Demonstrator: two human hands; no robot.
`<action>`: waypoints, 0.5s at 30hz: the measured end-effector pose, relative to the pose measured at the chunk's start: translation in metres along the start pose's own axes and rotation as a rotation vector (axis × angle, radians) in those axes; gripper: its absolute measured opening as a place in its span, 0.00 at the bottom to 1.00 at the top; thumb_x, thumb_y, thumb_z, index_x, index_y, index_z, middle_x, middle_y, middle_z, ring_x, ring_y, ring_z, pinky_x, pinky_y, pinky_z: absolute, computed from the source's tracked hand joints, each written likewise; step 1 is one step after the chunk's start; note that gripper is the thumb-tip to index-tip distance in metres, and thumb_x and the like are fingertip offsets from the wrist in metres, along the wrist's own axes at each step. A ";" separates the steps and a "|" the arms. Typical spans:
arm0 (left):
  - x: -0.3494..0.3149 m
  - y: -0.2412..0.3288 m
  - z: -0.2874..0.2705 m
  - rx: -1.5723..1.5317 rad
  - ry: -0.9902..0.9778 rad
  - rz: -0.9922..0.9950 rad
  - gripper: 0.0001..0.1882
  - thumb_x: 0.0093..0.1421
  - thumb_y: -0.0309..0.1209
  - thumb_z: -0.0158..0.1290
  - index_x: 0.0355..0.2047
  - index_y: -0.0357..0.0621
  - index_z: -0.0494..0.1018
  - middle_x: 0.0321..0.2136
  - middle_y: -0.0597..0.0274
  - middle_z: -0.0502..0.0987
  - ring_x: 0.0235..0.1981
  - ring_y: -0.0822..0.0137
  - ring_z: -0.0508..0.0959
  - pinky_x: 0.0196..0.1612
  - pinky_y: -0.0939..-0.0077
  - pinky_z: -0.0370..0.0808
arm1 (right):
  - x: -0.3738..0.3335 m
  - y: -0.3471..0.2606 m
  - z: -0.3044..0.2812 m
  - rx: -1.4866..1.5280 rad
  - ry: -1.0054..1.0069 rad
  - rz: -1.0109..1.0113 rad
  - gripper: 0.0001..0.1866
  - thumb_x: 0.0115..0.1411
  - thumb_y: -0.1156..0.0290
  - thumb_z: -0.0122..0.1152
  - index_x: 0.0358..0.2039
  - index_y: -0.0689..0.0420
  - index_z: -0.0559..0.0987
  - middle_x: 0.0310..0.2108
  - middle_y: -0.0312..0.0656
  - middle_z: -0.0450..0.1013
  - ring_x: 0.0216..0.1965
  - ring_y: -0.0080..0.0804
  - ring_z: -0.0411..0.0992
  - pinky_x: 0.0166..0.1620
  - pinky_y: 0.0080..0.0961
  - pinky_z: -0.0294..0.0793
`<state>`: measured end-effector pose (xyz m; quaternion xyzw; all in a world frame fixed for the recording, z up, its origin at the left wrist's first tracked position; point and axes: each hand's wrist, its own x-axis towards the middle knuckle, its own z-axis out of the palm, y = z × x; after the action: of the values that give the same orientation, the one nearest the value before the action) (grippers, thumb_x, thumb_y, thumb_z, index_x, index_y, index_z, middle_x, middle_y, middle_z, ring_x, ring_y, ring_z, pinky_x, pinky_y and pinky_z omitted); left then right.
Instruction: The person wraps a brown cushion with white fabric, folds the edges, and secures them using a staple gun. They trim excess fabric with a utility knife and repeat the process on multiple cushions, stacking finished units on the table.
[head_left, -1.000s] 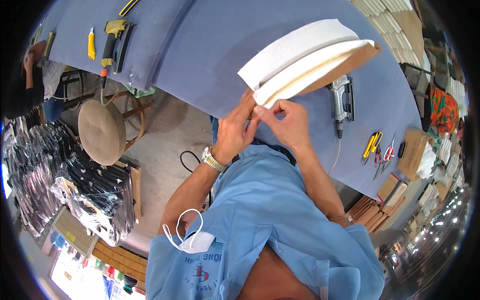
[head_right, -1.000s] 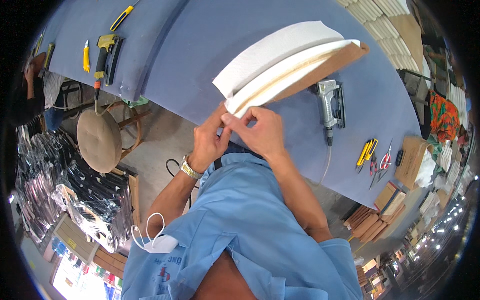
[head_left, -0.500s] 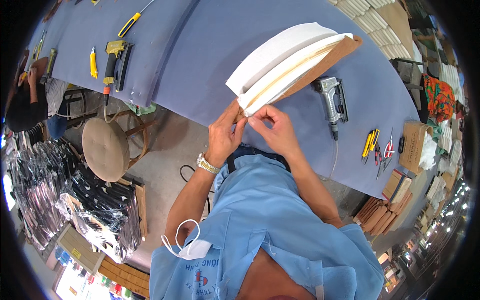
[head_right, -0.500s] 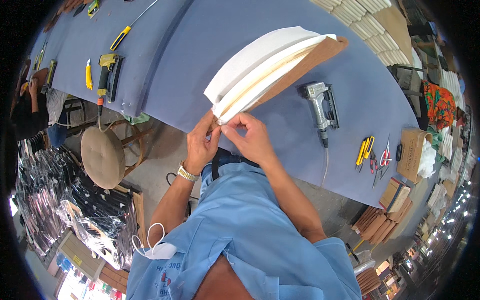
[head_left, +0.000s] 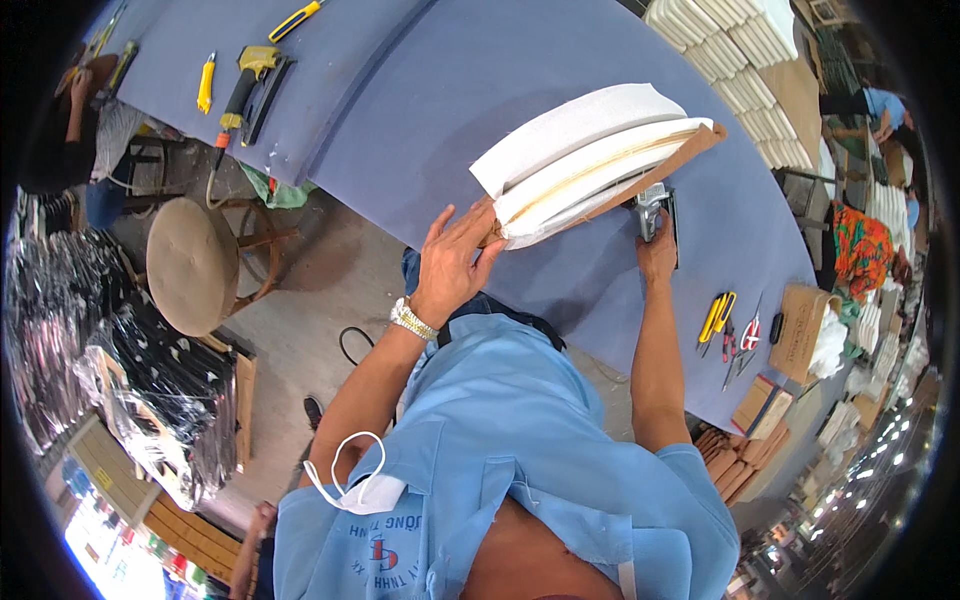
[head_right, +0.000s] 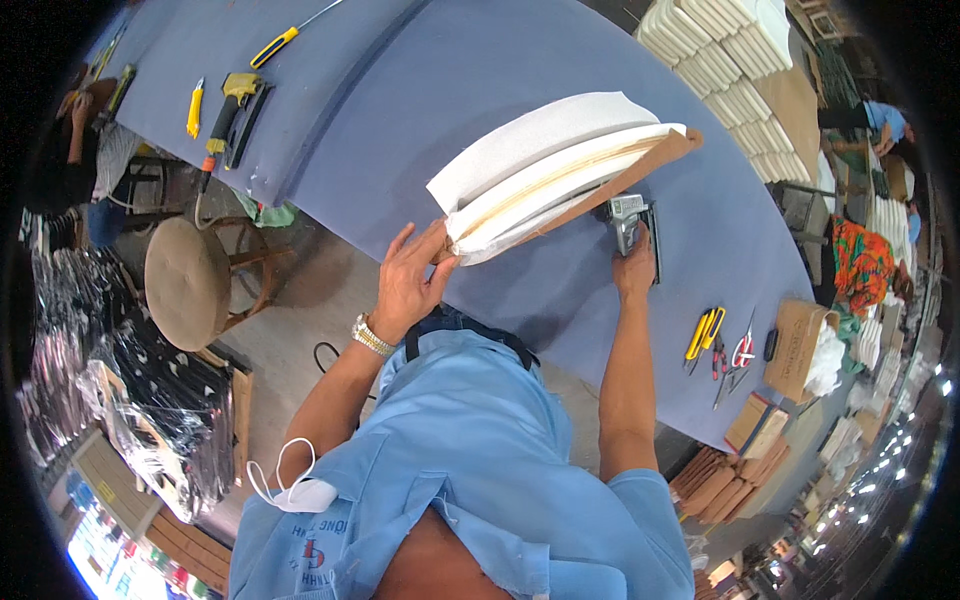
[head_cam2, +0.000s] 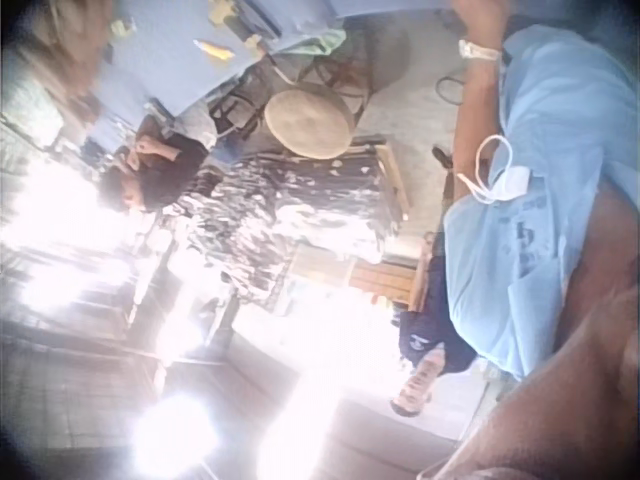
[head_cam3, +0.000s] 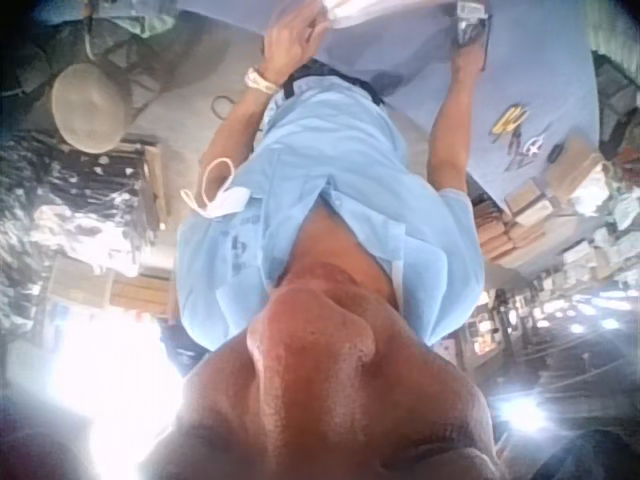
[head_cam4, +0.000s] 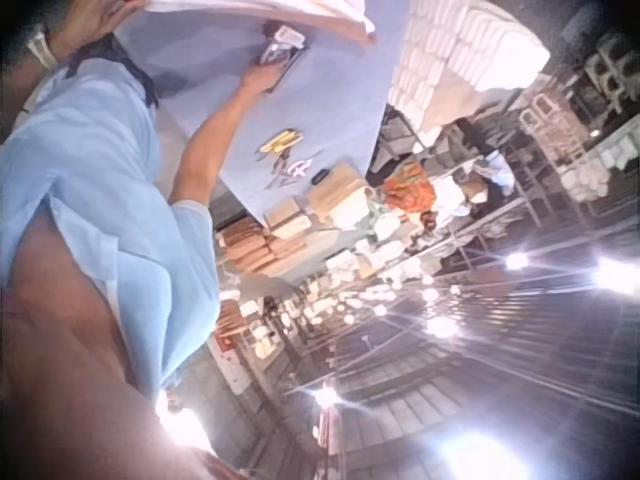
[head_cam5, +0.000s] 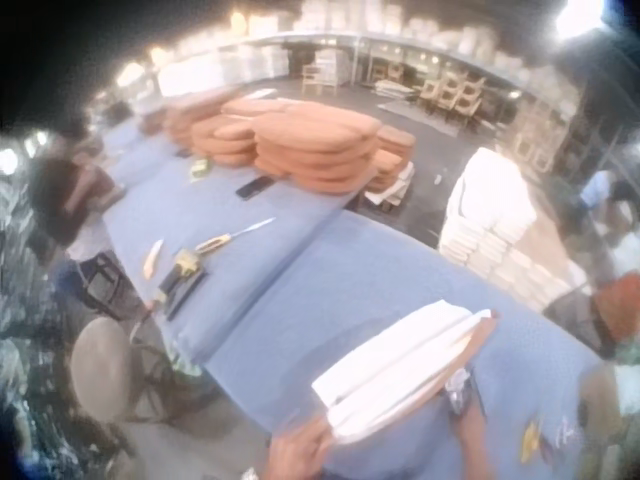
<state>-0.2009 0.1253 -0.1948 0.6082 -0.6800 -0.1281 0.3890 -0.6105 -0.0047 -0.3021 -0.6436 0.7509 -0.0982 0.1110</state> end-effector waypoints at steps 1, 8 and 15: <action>-0.001 -0.002 0.001 -0.007 -0.002 -0.002 0.26 0.64 0.35 0.62 0.60 0.37 0.74 0.55 0.45 0.80 0.55 0.51 0.82 0.51 0.66 0.81 | 0.003 -0.002 -0.006 0.053 -0.037 0.043 0.42 0.50 0.69 0.72 0.67 0.50 0.68 0.42 0.48 0.80 0.43 0.44 0.80 0.47 0.38 0.78; -0.004 0.006 0.004 -0.232 0.005 -0.184 0.26 0.62 0.34 0.63 0.59 0.37 0.74 0.57 0.45 0.78 0.61 0.50 0.76 0.56 0.61 0.80 | -0.089 -0.062 -0.118 0.918 -0.041 0.248 0.22 0.61 0.73 0.65 0.55 0.64 0.75 0.31 0.37 0.74 0.31 0.26 0.73 0.37 0.26 0.75; -0.013 0.002 0.009 -0.216 0.021 -0.126 0.29 0.57 0.28 0.66 0.60 0.46 0.75 0.58 0.54 0.78 0.60 0.54 0.78 0.47 0.64 0.84 | -0.151 -0.213 -0.168 0.609 -0.309 -0.476 0.24 0.55 0.69 0.72 0.50 0.65 0.77 0.46 0.49 0.77 0.45 0.41 0.79 0.47 0.31 0.77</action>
<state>-0.2086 0.1349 -0.2044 0.6055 -0.6186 -0.2183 0.4505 -0.4361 0.1124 -0.0730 -0.7443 0.4922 -0.2410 0.3818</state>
